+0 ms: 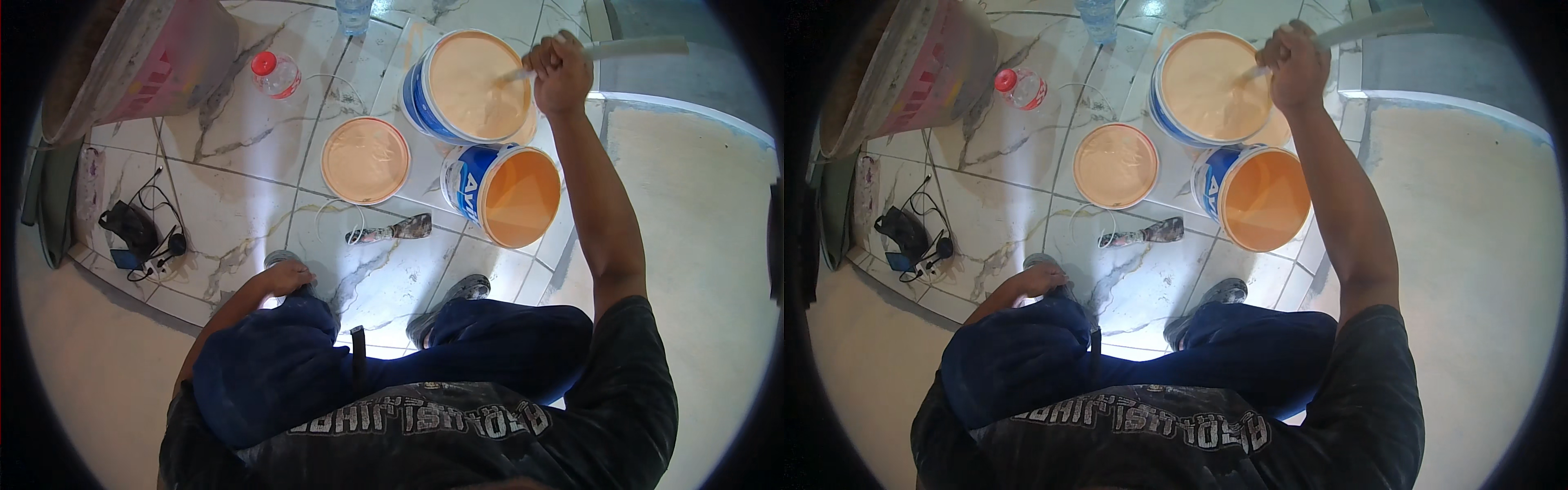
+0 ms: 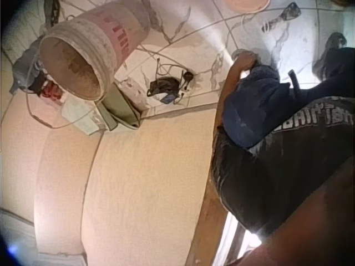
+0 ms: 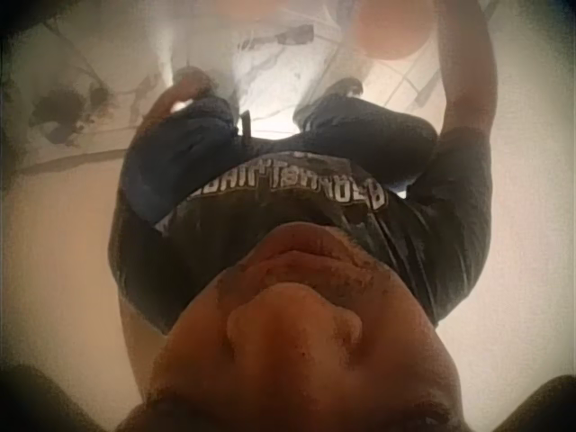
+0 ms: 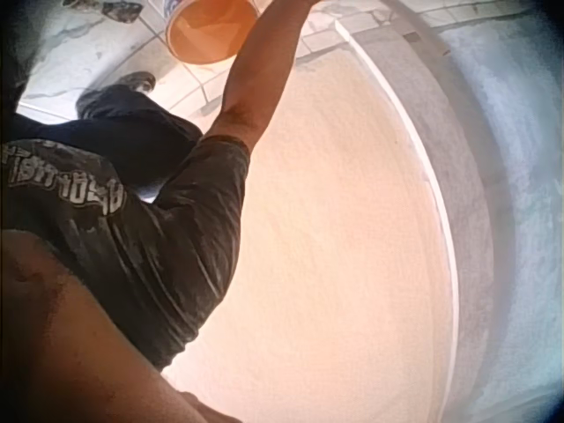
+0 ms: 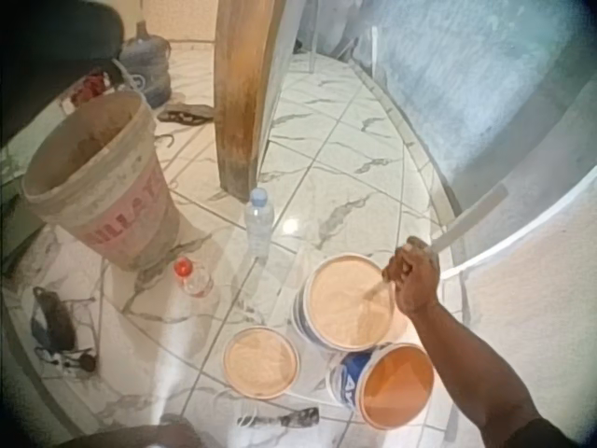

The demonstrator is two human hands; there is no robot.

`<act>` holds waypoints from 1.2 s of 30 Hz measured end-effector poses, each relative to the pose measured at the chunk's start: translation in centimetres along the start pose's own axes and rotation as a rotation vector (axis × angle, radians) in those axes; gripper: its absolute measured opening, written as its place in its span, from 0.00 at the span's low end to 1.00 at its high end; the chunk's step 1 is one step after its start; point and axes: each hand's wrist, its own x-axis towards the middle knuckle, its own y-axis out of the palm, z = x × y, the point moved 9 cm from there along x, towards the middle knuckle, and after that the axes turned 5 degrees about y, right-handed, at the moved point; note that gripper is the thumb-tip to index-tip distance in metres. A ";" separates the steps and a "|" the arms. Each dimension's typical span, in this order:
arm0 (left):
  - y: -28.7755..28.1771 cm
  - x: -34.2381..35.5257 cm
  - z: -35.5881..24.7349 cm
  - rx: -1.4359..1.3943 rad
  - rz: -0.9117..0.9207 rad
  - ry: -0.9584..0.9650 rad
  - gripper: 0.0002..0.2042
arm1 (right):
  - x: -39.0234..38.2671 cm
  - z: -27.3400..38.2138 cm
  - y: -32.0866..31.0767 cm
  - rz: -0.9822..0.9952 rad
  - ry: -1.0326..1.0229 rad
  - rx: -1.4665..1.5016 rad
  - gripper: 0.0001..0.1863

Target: The person stirs light orange paint in buckets using a white pipe and pours paint from one bucket into another.

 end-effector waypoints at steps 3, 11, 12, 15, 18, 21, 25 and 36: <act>0.4 -0.1 -0.5 -0.004 0.069 -0.035 0.20 | 2.1 0.1 1.7 -0.018 -0.094 0.052 0.16; 0.6 0.3 1.1 -0.142 0.073 -0.106 0.18 | -2.1 -1.1 7.6 0.171 -0.071 0.095 0.15; 0.7 0.3 1.2 -0.191 0.078 -0.095 0.18 | -3.0 -1.8 7.3 0.219 0.019 0.203 0.14; 0.8 0.5 1.9 -0.188 0.068 -0.104 0.18 | -5.2 -1.6 5.2 0.247 0.117 0.262 0.13; 0.4 0.4 1.1 -0.157 0.031 -0.087 0.18 | -5.0 -0.9 1.4 0.168 0.092 0.157 0.12; 0.4 0.3 1.0 -0.117 0.045 -0.067 0.18 | -2.6 -0.4 -0.4 0.097 0.057 0.080 0.14; 0.4 0.2 0.7 -0.141 0.060 -0.114 0.18 | 1.5 -0.1 0.0 0.020 -0.032 0.015 0.15; 0.3 0.2 0.4 -0.151 0.036 -0.053 0.17 | -2.9 -1.7 7.5 0.231 0.019 0.126 0.15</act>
